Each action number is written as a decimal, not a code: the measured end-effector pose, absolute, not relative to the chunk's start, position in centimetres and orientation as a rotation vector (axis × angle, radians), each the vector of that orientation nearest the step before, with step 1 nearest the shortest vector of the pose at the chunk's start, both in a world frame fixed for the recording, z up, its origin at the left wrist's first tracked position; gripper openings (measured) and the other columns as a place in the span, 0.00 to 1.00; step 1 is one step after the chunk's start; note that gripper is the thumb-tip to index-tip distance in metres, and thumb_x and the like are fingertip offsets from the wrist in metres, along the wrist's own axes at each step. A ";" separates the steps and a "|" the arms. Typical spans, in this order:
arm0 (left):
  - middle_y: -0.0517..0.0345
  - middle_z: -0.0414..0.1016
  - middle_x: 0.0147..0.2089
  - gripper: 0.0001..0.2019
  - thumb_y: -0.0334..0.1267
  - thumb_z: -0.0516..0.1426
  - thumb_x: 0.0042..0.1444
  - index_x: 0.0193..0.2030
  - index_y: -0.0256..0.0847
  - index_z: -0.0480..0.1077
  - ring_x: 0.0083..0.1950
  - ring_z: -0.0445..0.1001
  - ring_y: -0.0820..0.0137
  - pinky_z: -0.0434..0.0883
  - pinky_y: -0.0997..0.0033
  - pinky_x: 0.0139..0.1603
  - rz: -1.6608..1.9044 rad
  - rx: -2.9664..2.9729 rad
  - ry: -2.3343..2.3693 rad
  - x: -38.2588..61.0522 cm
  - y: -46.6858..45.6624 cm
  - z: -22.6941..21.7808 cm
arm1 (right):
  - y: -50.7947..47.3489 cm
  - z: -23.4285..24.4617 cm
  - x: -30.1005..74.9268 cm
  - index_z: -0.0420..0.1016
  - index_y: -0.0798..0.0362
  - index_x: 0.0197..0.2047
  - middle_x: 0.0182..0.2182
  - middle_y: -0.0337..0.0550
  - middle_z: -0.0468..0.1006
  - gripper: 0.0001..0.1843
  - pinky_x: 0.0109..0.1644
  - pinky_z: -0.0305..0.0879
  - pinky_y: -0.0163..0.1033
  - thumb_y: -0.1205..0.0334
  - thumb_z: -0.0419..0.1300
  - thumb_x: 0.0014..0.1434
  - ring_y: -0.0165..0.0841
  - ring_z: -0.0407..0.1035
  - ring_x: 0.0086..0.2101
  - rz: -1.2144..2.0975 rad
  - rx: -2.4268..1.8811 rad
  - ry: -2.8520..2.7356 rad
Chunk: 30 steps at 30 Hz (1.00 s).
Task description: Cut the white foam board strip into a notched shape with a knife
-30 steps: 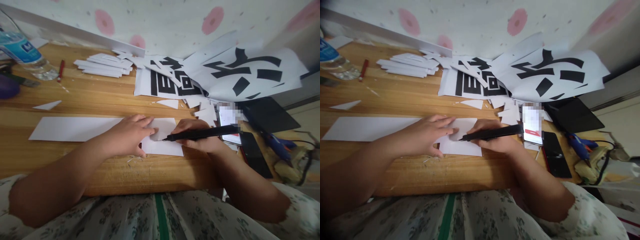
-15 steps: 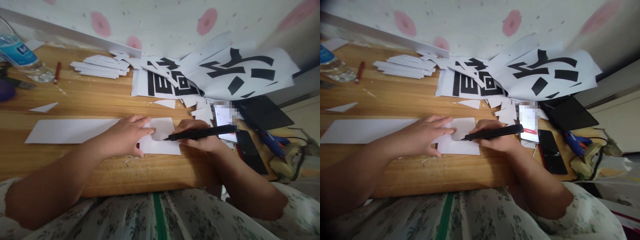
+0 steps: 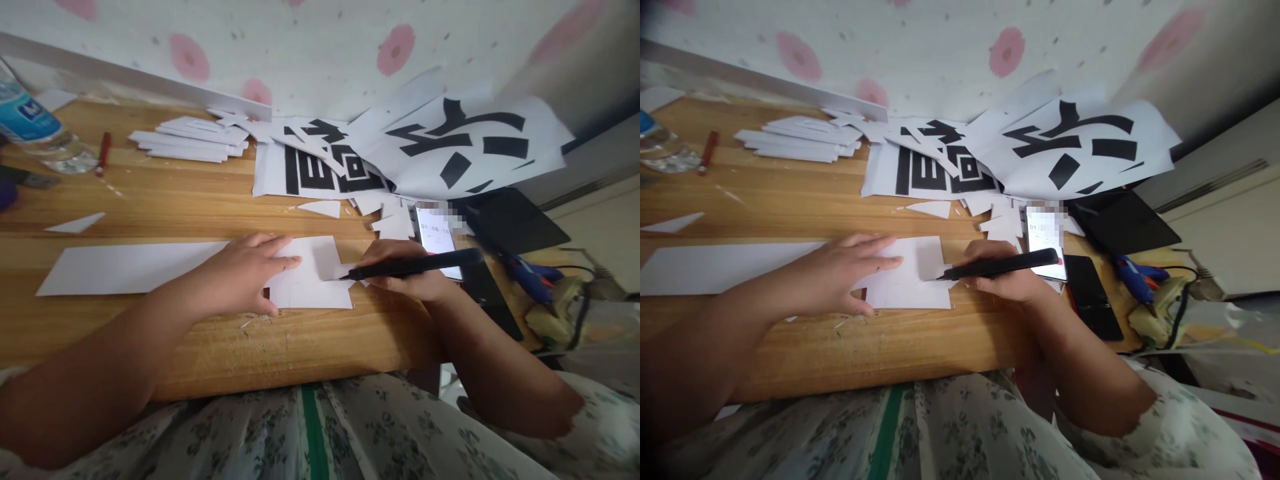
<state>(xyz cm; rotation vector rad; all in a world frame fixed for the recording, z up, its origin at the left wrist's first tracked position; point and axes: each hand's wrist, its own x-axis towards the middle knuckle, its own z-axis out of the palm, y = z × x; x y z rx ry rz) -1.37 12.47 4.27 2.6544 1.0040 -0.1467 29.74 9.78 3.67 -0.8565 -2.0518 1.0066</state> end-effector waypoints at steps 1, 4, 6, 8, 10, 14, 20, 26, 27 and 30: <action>0.47 0.47 0.74 0.43 0.48 0.69 0.41 0.66 0.49 0.62 0.70 0.52 0.46 0.56 0.52 0.65 -0.130 2.648 1.007 -1.4 12.5 4.2 | 9.7 3.7 30.0 0.81 0.50 0.42 0.32 0.46 0.81 0.11 0.37 0.68 0.40 0.60 0.67 0.54 0.35 0.73 0.33 1.012 -0.855 -2.041; 0.49 0.50 0.74 0.42 0.47 0.70 0.39 0.64 0.51 0.64 0.70 0.53 0.46 0.57 0.51 0.64 -0.094 2.625 1.019 -1.5 12.5 4.0 | 9.6 3.7 31.0 0.81 0.51 0.43 0.32 0.47 0.82 0.12 0.36 0.68 0.41 0.58 0.66 0.55 0.36 0.73 0.33 1.022 -0.870 -2.036; 0.48 0.50 0.73 0.42 0.46 0.70 0.39 0.64 0.51 0.65 0.71 0.53 0.47 0.57 0.51 0.64 -0.091 2.614 1.026 -1.5 12.5 4.0 | 9.4 3.8 31.6 0.81 0.51 0.44 0.32 0.47 0.82 0.12 0.37 0.68 0.41 0.59 0.66 0.55 0.36 0.73 0.33 1.010 -0.883 -2.050; 0.47 0.50 0.73 0.41 0.45 0.70 0.40 0.64 0.49 0.65 0.71 0.53 0.47 0.57 0.51 0.65 -0.100 2.614 1.033 -1.5 12.5 4.1 | 9.2 3.9 32.2 0.81 0.50 0.43 0.33 0.47 0.82 0.12 0.37 0.68 0.42 0.60 0.65 0.55 0.36 0.73 0.32 0.996 -0.917 -2.046; 0.45 0.50 0.73 0.42 0.44 0.70 0.40 0.64 0.47 0.64 0.70 0.53 0.47 0.57 0.50 0.65 -0.110 2.622 1.034 -1.4 12.5 4.0 | 8.7 4.0 32.5 0.82 0.50 0.42 0.33 0.46 0.82 0.11 0.37 0.69 0.42 0.61 0.66 0.54 0.36 0.73 0.33 0.984 -0.973 -2.003; 0.45 0.54 0.72 0.40 0.43 0.69 0.39 0.63 0.46 0.67 0.69 0.56 0.45 0.59 0.50 0.63 -0.044 2.635 1.019 -1.4 12.3 3.9 | 7.7 4.2 32.2 0.83 0.48 0.35 0.30 0.43 0.80 0.07 0.36 0.69 0.43 0.58 0.68 0.51 0.36 0.73 0.31 0.923 -1.002 -1.623; 0.47 0.53 0.72 0.37 0.44 0.67 0.41 0.62 0.49 0.67 0.68 0.54 0.47 0.59 0.47 0.64 0.253 2.724 1.089 -1.1 11.0 5.5 | 6.2 5.5 30.7 0.81 0.48 0.29 0.36 0.42 0.80 0.03 0.43 0.72 0.44 0.63 0.68 0.47 0.37 0.74 0.37 0.738 -1.123 -1.389; 0.43 0.53 0.70 0.34 0.43 0.66 0.44 0.61 0.45 0.68 0.66 0.54 0.46 0.57 0.44 0.63 0.699 2.903 1.157 -1.2 9.8 7.9 | 5.3 6.3 25.4 0.81 0.48 0.42 0.35 0.43 0.81 0.14 0.36 0.74 0.43 0.56 0.68 0.51 0.37 0.74 0.34 0.919 -1.285 -1.335; 0.43 0.53 0.70 0.34 0.43 0.66 0.44 0.60 0.45 0.68 0.65 0.55 0.46 0.58 0.44 0.63 0.737 2.913 1.170 -1.4 9.8 8.1 | 5.4 6.2 24.5 0.81 0.48 0.42 0.34 0.43 0.81 0.15 0.32 0.73 0.41 0.55 0.69 0.50 0.35 0.74 0.32 0.992 -1.237 -1.297; 0.42 0.49 0.71 0.37 0.44 0.67 0.43 0.63 0.46 0.65 0.65 0.54 0.43 0.58 0.42 0.62 0.745 2.927 1.200 -2.2 9.9 8.6 | 6.0 5.9 22.6 0.80 0.48 0.42 0.35 0.42 0.80 0.18 0.25 0.71 0.38 0.53 0.71 0.48 0.33 0.72 0.28 1.150 -1.104 -1.117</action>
